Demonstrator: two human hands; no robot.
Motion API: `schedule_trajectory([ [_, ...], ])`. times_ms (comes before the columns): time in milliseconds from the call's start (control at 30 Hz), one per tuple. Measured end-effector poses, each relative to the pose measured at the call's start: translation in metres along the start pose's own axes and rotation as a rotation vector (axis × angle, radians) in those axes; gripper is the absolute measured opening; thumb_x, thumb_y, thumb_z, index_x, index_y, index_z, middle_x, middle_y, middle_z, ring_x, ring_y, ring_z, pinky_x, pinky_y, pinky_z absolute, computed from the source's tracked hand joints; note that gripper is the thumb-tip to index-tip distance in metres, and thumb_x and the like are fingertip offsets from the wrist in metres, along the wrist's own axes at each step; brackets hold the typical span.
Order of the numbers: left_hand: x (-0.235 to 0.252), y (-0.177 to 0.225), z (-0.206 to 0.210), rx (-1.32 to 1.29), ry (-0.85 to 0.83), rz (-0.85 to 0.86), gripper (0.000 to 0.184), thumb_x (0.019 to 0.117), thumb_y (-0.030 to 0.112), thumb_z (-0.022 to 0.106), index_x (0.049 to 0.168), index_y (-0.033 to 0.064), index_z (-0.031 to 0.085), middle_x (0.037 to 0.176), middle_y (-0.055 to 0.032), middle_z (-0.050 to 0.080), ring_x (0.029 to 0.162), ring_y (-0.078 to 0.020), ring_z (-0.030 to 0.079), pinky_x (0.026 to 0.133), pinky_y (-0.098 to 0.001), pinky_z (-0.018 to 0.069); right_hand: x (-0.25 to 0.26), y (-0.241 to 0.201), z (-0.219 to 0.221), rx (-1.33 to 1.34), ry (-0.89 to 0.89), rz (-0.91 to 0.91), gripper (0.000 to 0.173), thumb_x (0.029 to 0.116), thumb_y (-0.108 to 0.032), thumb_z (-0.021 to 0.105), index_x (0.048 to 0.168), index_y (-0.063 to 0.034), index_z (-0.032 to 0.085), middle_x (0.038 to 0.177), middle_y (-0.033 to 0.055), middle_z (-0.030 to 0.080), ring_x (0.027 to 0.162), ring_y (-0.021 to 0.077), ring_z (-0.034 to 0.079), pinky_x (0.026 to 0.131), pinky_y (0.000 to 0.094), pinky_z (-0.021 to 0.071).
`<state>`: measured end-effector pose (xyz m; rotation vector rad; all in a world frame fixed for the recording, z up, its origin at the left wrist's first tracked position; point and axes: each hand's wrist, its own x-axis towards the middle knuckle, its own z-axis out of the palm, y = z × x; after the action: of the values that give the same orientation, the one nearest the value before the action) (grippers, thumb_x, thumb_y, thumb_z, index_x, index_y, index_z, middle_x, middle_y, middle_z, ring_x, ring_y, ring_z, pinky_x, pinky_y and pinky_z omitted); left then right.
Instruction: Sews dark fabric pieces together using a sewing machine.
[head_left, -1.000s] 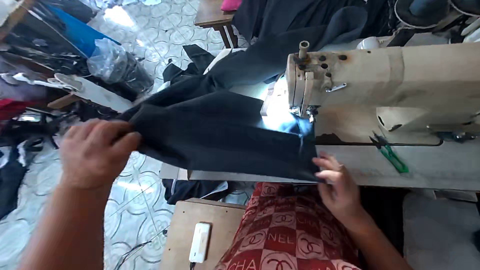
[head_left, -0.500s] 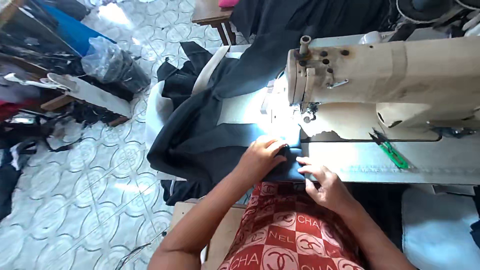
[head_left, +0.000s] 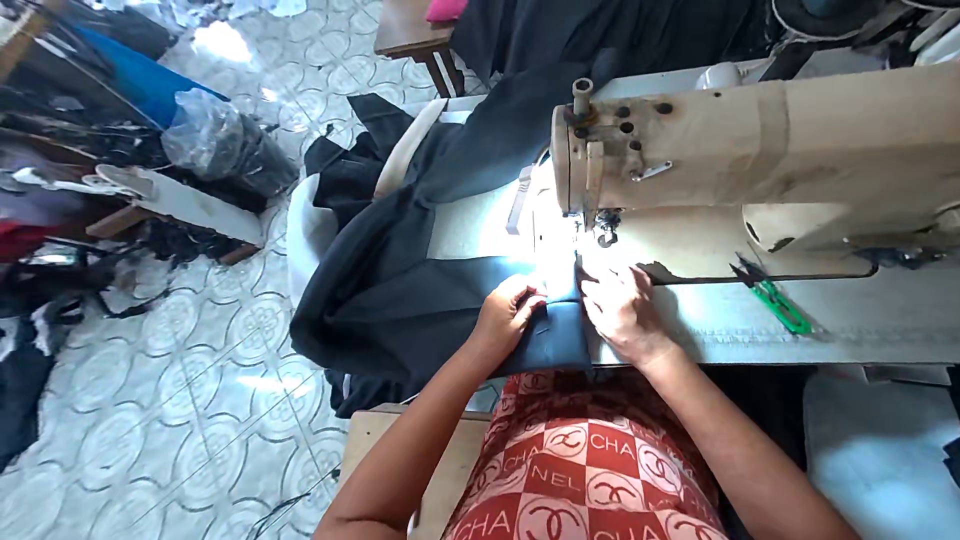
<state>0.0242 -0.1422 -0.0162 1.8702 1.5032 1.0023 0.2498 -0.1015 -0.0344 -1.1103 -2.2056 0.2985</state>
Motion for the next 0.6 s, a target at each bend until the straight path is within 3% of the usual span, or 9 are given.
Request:
schedule_trajectory([
  [67, 0.004, 0.004, -0.002, -0.023, -0.028, 0.041, 0.015, 0.1002, 0.01, 0.06, 0.1, 0.0007, 0.071, 0.102, -0.0067, 0.071, 0.097, -0.0084, 0.067, 0.091, -0.0272, 0.0558, -0.001, -0.001, 0.001, -0.021, -0.021, -0.004, 0.019, 0.0949, -0.017, 0.062, 0.09, -0.0072, 0.077, 0.128, 0.0122, 0.07, 0.125, 0.0369, 0.061, 0.107, 0.063, 0.0422],
  [133, 0.009, 0.005, 0.001, 0.088, -0.052, 0.089, 0.014, 0.0992, 0.012, 0.062, 0.1, 0.004, 0.074, 0.103, -0.0058, 0.072, 0.101, -0.0123, 0.068, 0.095, -0.0333, 0.0553, -0.002, -0.001, 0.003, -0.05, -0.013, -0.015, 0.015, 0.0905, -0.012, 0.062, 0.084, -0.0064, 0.075, 0.129, 0.0128, 0.07, 0.125, 0.037, 0.061, 0.106, 0.0635, 0.042],
  [233, 0.01, 0.001, 0.018, 0.228, 0.051, 0.152, 0.013, 0.095, 0.01, 0.065, 0.095, 0.0078, 0.077, 0.102, -0.0054, 0.075, 0.102, -0.0181, 0.07, 0.095, -0.042, 0.0551, -0.001, -0.001, 0.004, -0.067, -0.006, -0.034, 0.015, 0.0897, -0.01, 0.061, 0.083, -0.0085, 0.075, 0.129, 0.0114, 0.07, 0.125, 0.0361, 0.061, 0.107, 0.0619, 0.0423],
  [300, 0.007, 0.0, 0.028, 0.317, 0.115, 0.165, 0.012, 0.0921, 0.008, 0.067, 0.092, 0.0073, 0.078, 0.099, -0.008, 0.076, 0.1, -0.0229, 0.072, 0.093, -0.0473, 0.0555, -0.001, 0.0, 0.003, -0.057, -0.002, -0.028, 0.016, 0.0911, -0.013, 0.062, 0.087, -0.0092, 0.077, 0.128, 0.0114, 0.071, 0.123, 0.0359, 0.062, 0.107, 0.0608, 0.0428],
  [367, 0.004, 0.001, 0.032, 0.386, 0.15, 0.167, 0.012, 0.0908, 0.008, 0.067, 0.091, 0.0071, 0.079, 0.098, -0.0093, 0.077, 0.099, -0.0254, 0.073, 0.091, -0.0498, 0.0558, -0.001, -0.002, -0.001, -0.005, 0.028, 0.032, 0.018, 0.0926, -0.015, 0.064, 0.099, -0.0071, 0.078, 0.123, 0.012, 0.072, 0.12, 0.0328, 0.065, 0.107, 0.0544, 0.0461],
  [400, 0.003, 0.003, 0.033, 0.403, 0.168, 0.155, 0.012, 0.0911, 0.009, 0.067, 0.091, 0.0072, 0.079, 0.098, -0.0092, 0.077, 0.099, -0.0255, 0.073, 0.091, -0.05, 0.0556, -0.001, -0.007, -0.005, 0.044, 0.054, 0.088, 0.022, 0.0939, -0.014, 0.065, 0.109, -0.005, 0.077, 0.12, 0.0129, 0.073, 0.116, 0.031, 0.067, 0.106, 0.0495, 0.0493],
  [467, 0.001, 0.008, 0.037, 0.397, 0.215, 0.102, 0.01, 0.0895, 0.009, 0.069, 0.09, 0.0061, 0.078, 0.096, -0.0098, 0.077, 0.096, -0.0258, 0.073, 0.09, -0.0504, 0.0544, -0.003, -0.027, -0.016, 0.12, 0.087, 0.201, 0.026, 0.0977, -0.017, 0.064, 0.116, -0.001, 0.073, 0.114, 0.0163, 0.072, 0.109, 0.0306, 0.069, 0.096, 0.044, 0.0562],
  [600, -0.005, 0.019, 0.052, 0.424, 0.283, -0.024, 0.012, 0.0887, 0.011, 0.068, 0.091, 0.0084, 0.079, 0.1, -0.0077, 0.077, 0.101, -0.0256, 0.072, 0.098, -0.0566, 0.0496, -0.017, -0.062, -0.013, 0.077, 0.013, 0.323, 0.048, 0.0941, -0.046, 0.068, 0.116, -0.0028, 0.071, 0.112, 0.0169, 0.072, 0.107, 0.0326, 0.069, 0.09, 0.0476, 0.0574],
])
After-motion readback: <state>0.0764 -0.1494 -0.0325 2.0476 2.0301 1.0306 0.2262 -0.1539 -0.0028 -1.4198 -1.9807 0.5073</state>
